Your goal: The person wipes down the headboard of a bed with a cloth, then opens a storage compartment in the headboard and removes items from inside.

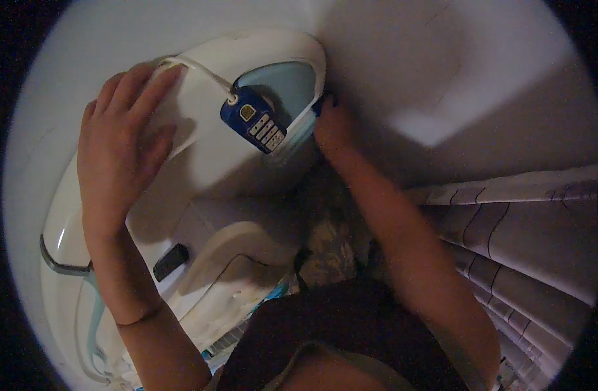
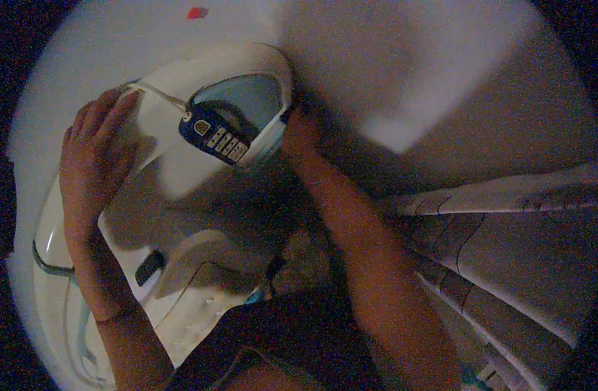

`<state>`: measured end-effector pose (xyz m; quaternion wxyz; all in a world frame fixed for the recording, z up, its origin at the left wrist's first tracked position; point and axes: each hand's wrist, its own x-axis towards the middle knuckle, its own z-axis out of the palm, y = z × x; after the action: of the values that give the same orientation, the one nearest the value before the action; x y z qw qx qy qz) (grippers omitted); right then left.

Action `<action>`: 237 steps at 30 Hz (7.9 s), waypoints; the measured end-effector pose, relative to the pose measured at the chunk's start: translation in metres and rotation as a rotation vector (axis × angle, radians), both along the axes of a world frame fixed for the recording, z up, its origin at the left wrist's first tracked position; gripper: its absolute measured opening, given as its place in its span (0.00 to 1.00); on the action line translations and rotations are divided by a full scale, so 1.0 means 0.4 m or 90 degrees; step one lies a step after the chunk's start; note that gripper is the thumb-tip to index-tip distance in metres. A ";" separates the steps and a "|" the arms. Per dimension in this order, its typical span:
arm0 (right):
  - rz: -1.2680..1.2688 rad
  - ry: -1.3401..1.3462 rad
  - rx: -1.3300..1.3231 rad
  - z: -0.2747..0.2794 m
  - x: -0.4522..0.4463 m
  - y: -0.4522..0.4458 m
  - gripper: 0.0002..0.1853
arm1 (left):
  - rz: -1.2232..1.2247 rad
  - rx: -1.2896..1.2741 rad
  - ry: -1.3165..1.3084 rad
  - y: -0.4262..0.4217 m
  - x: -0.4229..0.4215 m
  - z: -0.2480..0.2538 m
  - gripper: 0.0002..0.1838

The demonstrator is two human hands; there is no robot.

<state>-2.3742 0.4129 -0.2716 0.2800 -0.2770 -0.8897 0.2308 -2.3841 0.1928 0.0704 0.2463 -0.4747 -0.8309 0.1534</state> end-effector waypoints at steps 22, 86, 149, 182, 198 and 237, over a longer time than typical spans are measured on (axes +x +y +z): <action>0.301 -0.026 0.038 -0.167 0.043 -0.302 0.12 | -0.023 0.029 0.000 -0.031 -0.009 -0.011 0.32; 0.471 -0.085 -0.275 0.042 -0.053 -0.291 0.21 | 0.048 0.439 -0.096 -0.666 0.377 -0.415 0.16; 0.383 0.178 -0.672 0.618 0.137 -0.769 0.12 | 0.063 0.447 -0.063 -0.671 0.376 -0.446 0.15; 0.627 -0.153 0.020 0.400 0.125 -0.487 0.24 | 0.241 0.066 -0.423 -0.702 0.208 -0.345 0.16; 0.767 -0.340 0.188 0.473 0.092 -0.748 0.17 | 0.435 0.892 -0.021 -1.237 0.458 -0.341 0.09; 0.569 0.211 -0.736 0.545 0.229 -0.824 0.11 | 0.546 0.000 -0.487 -0.981 0.265 -0.270 0.24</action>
<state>-2.2827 0.0835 -0.0535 0.0998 0.0466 -0.6004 0.7921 -2.2780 -0.1996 -0.0376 -0.1563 -0.1170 -0.9791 0.0572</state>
